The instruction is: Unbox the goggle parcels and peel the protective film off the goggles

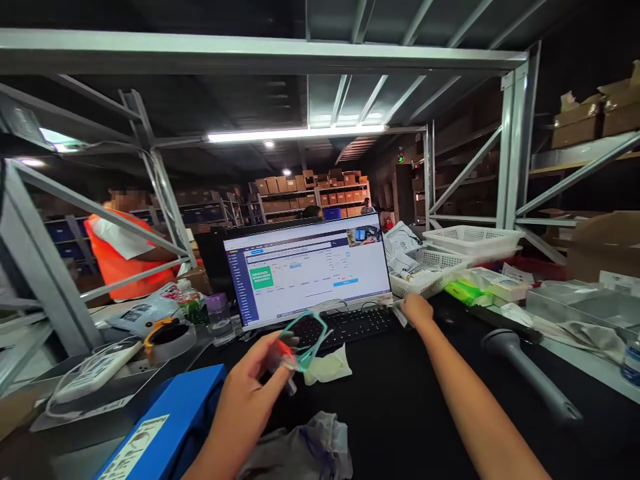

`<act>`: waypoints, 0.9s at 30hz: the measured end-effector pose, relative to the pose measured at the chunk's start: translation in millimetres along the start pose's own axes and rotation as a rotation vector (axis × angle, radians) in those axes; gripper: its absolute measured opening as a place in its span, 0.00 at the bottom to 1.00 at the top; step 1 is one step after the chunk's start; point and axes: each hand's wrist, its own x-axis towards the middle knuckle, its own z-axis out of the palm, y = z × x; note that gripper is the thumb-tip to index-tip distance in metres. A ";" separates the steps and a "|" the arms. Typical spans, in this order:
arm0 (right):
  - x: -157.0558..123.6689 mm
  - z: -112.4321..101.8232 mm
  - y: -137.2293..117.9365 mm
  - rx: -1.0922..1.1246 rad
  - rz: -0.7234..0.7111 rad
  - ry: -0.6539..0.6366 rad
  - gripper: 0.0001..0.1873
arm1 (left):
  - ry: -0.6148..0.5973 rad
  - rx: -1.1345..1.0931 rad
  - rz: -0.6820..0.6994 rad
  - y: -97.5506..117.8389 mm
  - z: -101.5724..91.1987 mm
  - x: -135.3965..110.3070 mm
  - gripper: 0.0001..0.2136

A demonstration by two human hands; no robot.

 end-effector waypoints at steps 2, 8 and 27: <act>3.1 -15.9 -1.0 0.107 -0.016 0.034 0.14 | -0.027 0.126 0.111 7.9 3.0 4.0 0.20; -19.2 -57.3 -32.8 0.503 -0.173 0.158 0.18 | 0.051 0.384 0.399 24.3 -2.9 0.0 0.20; -203.4 -13.0 -138.6 1.671 -0.578 -0.783 0.18 | 0.236 0.214 0.391 1.0 -24.5 15.8 0.18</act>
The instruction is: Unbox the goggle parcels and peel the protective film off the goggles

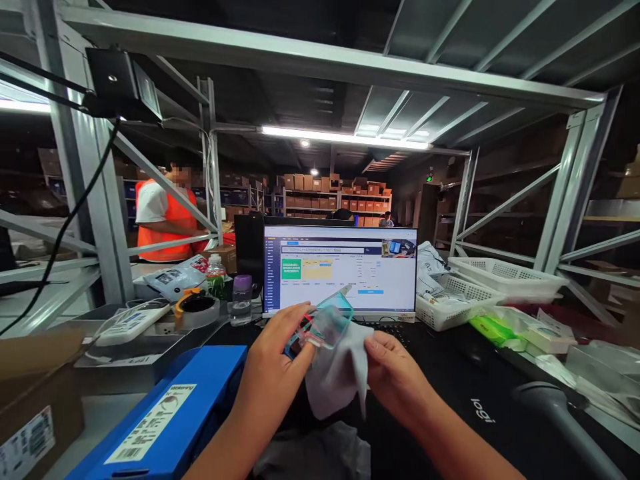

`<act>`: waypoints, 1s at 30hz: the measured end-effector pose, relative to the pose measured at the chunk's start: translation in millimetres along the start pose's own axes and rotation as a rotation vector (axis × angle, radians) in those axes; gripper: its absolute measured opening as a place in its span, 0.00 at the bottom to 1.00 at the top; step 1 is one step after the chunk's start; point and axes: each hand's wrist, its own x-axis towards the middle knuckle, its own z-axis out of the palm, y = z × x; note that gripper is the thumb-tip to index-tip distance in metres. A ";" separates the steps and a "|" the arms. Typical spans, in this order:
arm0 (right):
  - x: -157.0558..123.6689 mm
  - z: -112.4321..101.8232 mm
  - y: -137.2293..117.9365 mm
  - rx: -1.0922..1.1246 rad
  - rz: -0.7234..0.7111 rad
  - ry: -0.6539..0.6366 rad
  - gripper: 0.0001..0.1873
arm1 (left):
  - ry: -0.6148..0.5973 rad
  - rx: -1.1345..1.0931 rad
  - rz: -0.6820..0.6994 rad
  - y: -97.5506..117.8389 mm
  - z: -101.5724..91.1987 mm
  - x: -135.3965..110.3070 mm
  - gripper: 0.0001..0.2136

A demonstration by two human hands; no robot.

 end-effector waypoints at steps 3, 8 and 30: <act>-5.1 3.8 9.3 -0.100 -0.063 -0.097 0.17 | -0.035 -0.049 0.009 5.4 6.7 -4.7 0.18; -8.4 5.4 8.7 -0.319 -0.253 -0.201 0.12 | 0.018 -0.042 -0.010 10.9 17.4 -14.9 0.18; -5.6 11.5 19.1 -0.279 -0.310 0.451 0.24 | -0.134 0.009 0.123 4.7 41.4 -35.3 0.19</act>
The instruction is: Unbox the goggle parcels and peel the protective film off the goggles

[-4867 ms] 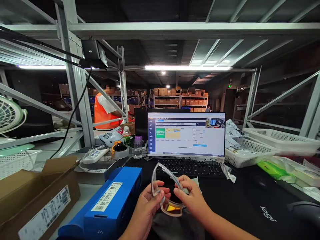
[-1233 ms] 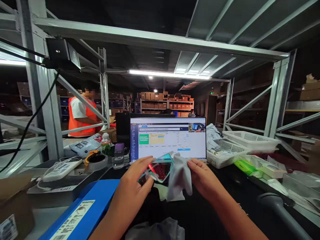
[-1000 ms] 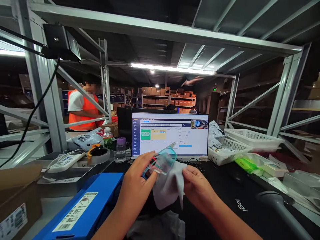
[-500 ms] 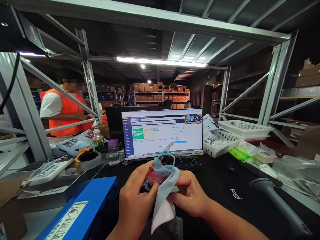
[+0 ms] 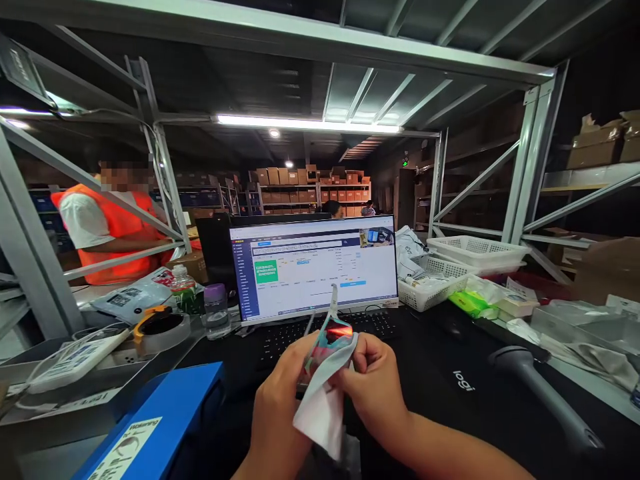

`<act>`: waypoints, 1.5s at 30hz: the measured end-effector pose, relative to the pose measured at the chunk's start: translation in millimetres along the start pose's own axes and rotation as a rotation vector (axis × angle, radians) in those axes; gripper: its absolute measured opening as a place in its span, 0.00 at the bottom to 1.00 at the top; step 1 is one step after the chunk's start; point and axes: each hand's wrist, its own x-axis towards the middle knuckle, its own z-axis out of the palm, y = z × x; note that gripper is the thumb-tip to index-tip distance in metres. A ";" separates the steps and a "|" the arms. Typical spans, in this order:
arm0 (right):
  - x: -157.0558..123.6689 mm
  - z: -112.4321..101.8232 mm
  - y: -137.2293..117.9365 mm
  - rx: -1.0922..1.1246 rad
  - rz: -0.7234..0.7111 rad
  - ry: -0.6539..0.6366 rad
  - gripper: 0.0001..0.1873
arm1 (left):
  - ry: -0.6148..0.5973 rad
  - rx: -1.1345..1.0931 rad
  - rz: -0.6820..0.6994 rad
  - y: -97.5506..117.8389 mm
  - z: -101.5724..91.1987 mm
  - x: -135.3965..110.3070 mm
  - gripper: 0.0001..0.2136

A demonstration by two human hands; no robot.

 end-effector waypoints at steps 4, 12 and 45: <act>16.6 -6.5 -12.7 0.179 0.107 -0.005 0.29 | -0.118 -0.222 -0.079 7.5 2.1 1.2 0.19; -1.1 4.1 19.0 0.038 0.009 0.090 0.23 | -0.034 -0.147 -0.067 -10.3 1.5 -2.6 0.25; -17.4 9.5 19.8 -0.006 0.008 0.069 0.20 | -0.096 -0.216 -0.158 -15.2 -3.7 -0.6 0.29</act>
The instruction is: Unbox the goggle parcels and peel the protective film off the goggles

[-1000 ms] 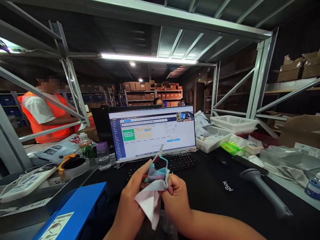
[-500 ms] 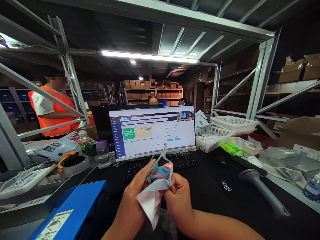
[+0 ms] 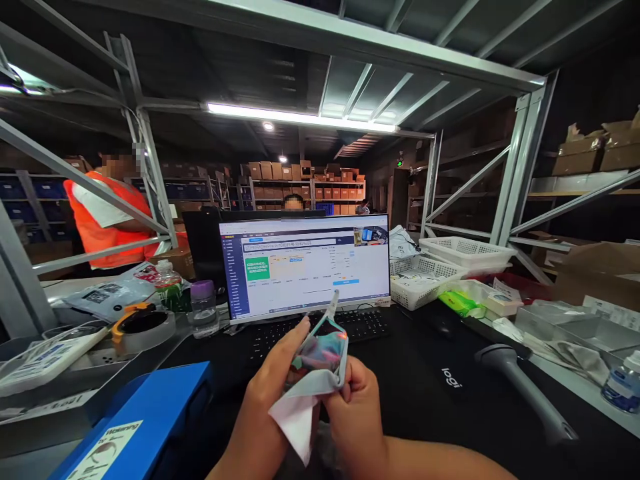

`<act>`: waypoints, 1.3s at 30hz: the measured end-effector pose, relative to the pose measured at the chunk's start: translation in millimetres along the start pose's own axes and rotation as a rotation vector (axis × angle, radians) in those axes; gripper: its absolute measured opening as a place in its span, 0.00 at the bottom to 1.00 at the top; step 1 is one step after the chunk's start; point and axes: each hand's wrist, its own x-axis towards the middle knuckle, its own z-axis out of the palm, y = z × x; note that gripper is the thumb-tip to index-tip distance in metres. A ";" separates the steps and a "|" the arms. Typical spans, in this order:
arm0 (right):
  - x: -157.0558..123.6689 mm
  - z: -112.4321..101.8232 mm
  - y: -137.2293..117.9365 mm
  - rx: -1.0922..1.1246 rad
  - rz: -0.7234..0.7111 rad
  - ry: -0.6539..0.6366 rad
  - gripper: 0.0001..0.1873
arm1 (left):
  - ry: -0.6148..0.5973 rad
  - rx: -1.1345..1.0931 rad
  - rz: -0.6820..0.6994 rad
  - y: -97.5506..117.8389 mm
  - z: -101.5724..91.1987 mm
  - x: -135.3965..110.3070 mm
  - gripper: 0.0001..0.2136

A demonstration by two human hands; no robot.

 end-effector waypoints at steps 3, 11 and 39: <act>6.1 -2.2 -3.6 0.042 0.036 -0.085 0.22 | -0.024 -0.036 -0.051 -0.9 -0.4 3.9 0.26; 29.5 -7.3 -37.9 0.301 0.319 0.004 0.16 | -0.135 0.074 0.151 5.1 2.3 2.9 0.30; 89.3 -90.3 -88.6 -0.720 -0.230 -0.257 0.20 | 0.007 0.373 -0.041 -5.0 -58.9 30.2 0.23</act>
